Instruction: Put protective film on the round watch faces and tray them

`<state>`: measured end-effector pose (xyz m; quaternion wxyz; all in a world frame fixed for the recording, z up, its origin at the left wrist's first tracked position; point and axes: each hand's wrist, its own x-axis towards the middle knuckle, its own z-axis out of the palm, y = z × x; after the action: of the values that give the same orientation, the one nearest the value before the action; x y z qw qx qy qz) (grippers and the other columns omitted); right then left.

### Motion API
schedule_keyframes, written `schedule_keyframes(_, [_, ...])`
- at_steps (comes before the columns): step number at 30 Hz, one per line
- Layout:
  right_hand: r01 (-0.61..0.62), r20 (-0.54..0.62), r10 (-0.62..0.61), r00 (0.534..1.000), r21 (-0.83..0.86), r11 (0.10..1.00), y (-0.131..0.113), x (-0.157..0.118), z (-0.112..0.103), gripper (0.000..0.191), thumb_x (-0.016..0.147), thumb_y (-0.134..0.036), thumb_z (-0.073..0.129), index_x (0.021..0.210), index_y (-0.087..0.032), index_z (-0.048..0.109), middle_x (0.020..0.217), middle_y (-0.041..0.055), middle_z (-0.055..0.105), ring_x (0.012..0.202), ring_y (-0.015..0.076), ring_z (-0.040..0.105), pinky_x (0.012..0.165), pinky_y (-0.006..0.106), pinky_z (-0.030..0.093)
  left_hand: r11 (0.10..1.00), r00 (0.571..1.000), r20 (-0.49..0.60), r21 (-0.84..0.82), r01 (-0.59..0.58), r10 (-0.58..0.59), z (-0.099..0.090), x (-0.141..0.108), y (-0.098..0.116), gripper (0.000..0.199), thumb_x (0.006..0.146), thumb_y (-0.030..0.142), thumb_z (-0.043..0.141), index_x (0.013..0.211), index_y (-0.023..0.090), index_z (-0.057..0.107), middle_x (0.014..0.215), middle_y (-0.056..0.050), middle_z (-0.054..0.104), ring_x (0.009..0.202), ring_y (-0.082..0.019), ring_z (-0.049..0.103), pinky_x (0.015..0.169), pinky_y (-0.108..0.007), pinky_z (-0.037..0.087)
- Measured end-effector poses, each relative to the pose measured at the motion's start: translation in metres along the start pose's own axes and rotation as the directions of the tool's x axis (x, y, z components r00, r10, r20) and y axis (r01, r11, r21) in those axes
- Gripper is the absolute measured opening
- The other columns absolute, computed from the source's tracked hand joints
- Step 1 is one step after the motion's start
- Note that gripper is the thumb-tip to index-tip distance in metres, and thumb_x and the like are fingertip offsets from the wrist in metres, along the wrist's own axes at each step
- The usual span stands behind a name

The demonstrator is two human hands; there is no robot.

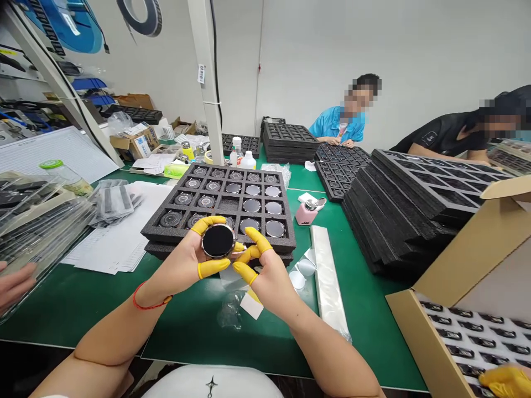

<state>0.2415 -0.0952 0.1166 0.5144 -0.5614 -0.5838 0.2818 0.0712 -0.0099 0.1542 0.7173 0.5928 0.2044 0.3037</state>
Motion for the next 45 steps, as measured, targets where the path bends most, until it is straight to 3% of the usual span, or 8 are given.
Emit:
schedule_keyframes(5, [0.076,-0.026,-0.081,0.996,-0.164,0.984,-0.007,-0.004,-0.002,0.051,0.085,-0.020,0.061,0.134,-0.023,0.046,0.087,0.0005,0.069,0.081,0.0166,0.066,0.079,0.034,0.054,0.997,0.998,-0.020,0.037,0.068,-0.067,0.002,0.000,0.002,0.061,0.077,0.022,0.076,0.124,0.023,0.037,0.108,-0.004,0.069,0.101,-0.021,0.070,0.090,-0.031,0.056])
schedule_keyframes(12, [0.239,-0.038,-0.291,0.956,-0.474,0.847,-0.014,-0.005,-0.004,0.013,0.086,-0.016,0.062,0.097,-0.022,0.063,0.085,0.0031,0.067,0.081,0.0194,0.059,0.073,0.034,0.048,0.974,0.986,-0.060,0.159,0.162,-0.154,-0.002,0.000,0.009,0.066,0.076,0.032,0.077,0.127,0.023,0.037,0.109,-0.006,0.071,0.102,-0.022,0.070,0.090,-0.032,0.057])
schedule_keyframes(22, [0.334,0.001,-0.402,0.916,-0.556,0.761,-0.010,-0.003,0.002,0.009,0.091,-0.017,0.056,0.086,-0.020,0.063,0.077,0.0022,0.066,0.072,0.0166,0.054,0.071,0.033,0.043,0.962,0.982,-0.087,0.203,0.185,-0.170,-0.001,-0.002,0.011,0.066,0.074,0.034,0.078,0.126,0.023,0.038,0.112,-0.007,0.070,0.103,-0.024,0.070,0.094,-0.038,0.055])
schedule_keyframes(28, [0.342,-0.078,-0.487,0.870,-0.615,0.710,-0.017,-0.008,0.003,0.008,0.089,-0.017,0.060,0.085,-0.022,0.065,0.097,0.0048,0.065,0.096,0.0204,0.052,0.087,0.039,0.043,0.960,0.983,-0.117,0.227,0.166,-0.142,-0.008,0.002,0.009,0.067,0.071,0.037,0.080,0.124,0.024,0.040,0.109,-0.008,0.072,0.104,-0.027,0.069,0.094,-0.041,0.055])
schedule_keyframes(33, [0.460,-0.092,-0.547,0.832,-0.437,0.773,-0.037,-0.022,-0.009,0.015,0.086,-0.010,0.061,0.087,-0.024,0.061,0.092,0.0002,0.062,0.090,0.0158,0.055,0.097,0.040,0.039,0.976,0.978,-0.178,0.166,0.140,-0.110,-0.018,0.010,0.010,0.068,0.072,0.031,0.080,0.125,0.024,0.038,0.104,-0.007,0.073,0.098,-0.025,0.072,0.092,-0.040,0.056])
schedule_keyframes(36, [0.413,-0.176,-0.444,0.879,-0.187,0.892,-0.039,-0.026,-0.017,0.013,0.086,-0.015,0.064,0.087,-0.026,0.060,0.093,-0.0016,0.061,0.090,0.0142,0.056,0.099,0.037,0.039,0.978,0.987,-0.122,0.169,0.121,-0.101,-0.015,0.008,0.008,0.064,0.075,0.027,0.077,0.124,0.024,0.037,0.097,-0.005,0.072,0.095,-0.023,0.072,0.088,-0.037,0.057])
schedule_keyframes(39, [0.218,-0.257,-0.192,0.947,0.076,0.973,-0.030,-0.023,-0.019,0.006,0.083,-0.024,0.069,0.082,-0.027,0.064,0.104,0.0003,0.062,0.104,0.0178,0.055,0.096,0.035,0.041,0.965,0.996,0.030,0.249,0.077,-0.087,-0.008,0.003,0.003,0.057,0.077,0.022,0.074,0.123,0.026,0.040,0.099,-0.002,0.068,0.092,-0.020,0.071,0.084,-0.033,0.057])
schedule_keyframes(45, [-0.167,-0.046,0.225,0.973,0.532,0.830,-0.020,-0.006,-0.009,0.015,0.075,-0.040,0.076,0.082,-0.028,0.072,0.120,0.0018,0.064,0.103,0.0211,0.061,0.091,0.034,0.048,0.877,0.979,0.204,0.471,-0.098,0.000,0.001,-0.005,-0.007,0.054,0.078,0.020,0.071,0.125,0.026,0.044,0.105,-0.003,0.063,0.087,-0.016,0.065,0.077,-0.027,0.055])
